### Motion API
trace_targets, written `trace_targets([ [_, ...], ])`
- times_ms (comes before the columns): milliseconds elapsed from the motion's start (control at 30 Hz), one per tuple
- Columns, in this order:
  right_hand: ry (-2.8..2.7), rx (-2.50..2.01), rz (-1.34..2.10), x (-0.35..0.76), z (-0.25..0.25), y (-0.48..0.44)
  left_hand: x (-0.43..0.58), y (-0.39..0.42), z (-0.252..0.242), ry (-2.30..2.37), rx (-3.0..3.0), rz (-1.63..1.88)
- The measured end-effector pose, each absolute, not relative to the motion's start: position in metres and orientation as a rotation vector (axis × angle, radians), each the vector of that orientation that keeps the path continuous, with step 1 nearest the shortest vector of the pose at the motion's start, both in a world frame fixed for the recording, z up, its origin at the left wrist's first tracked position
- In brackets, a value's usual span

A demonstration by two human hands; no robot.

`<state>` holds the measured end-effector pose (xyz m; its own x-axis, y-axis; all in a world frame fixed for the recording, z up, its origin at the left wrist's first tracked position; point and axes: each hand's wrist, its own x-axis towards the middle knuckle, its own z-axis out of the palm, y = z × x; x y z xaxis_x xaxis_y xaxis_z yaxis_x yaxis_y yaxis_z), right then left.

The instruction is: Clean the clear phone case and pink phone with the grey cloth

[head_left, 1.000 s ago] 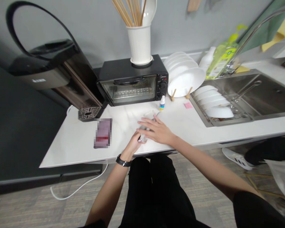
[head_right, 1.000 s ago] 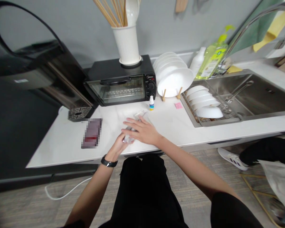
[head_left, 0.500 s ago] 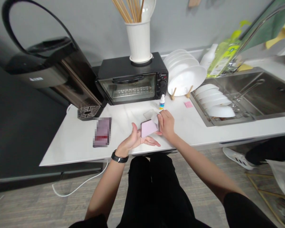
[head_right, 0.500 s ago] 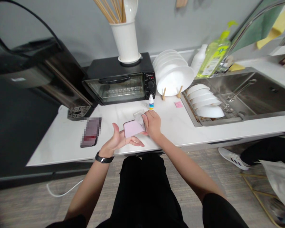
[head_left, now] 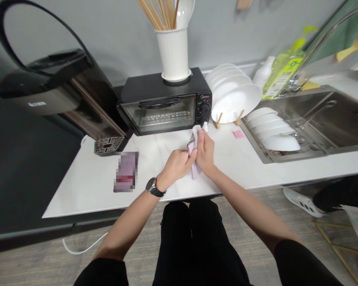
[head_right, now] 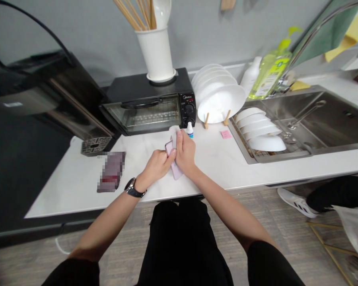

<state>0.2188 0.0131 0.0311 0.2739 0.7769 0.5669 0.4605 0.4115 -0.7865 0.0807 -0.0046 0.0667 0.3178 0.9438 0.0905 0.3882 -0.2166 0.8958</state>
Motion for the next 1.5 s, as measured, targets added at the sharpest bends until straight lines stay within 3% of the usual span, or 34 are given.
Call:
trace_targets([
  [267, -1.068, -1.008, 0.351, 0.214, 0.065, 0.044, 0.080, 0.011, 0.048, 0.963, 1.852, 0.882],
  [467, -1.470, -0.786, 0.042, 0.222, 0.051, 0.077, 0.079, 0.029, 0.029, 0.821, 1.885, 0.735],
  [633, -1.717, -0.675, 0.035, 0.234, 0.029, 0.091, 0.072, 0.027, 0.030, 0.843, 1.926, 0.675],
  [833, -1.507, -0.751, -0.051, 0.231, 0.012, 0.080, 0.069, 0.012, 0.041, 0.894, 2.113, 0.776],
  [1067, -1.586, -0.461, -0.197, 0.240, 0.018, 0.075, 0.069, 0.006, 0.049, 0.935, 2.273, 0.697],
  [1333, -1.569, -0.444, -0.067, 0.243, 0.025, 0.070, 0.060, 0.019, 0.052, 1.003, 2.347, 0.685],
  [1500, -1.610, -0.296, -0.238, 0.240, 0.021, 0.067, 0.056, 0.024, 0.048, 0.997, 2.408, 0.648],
])
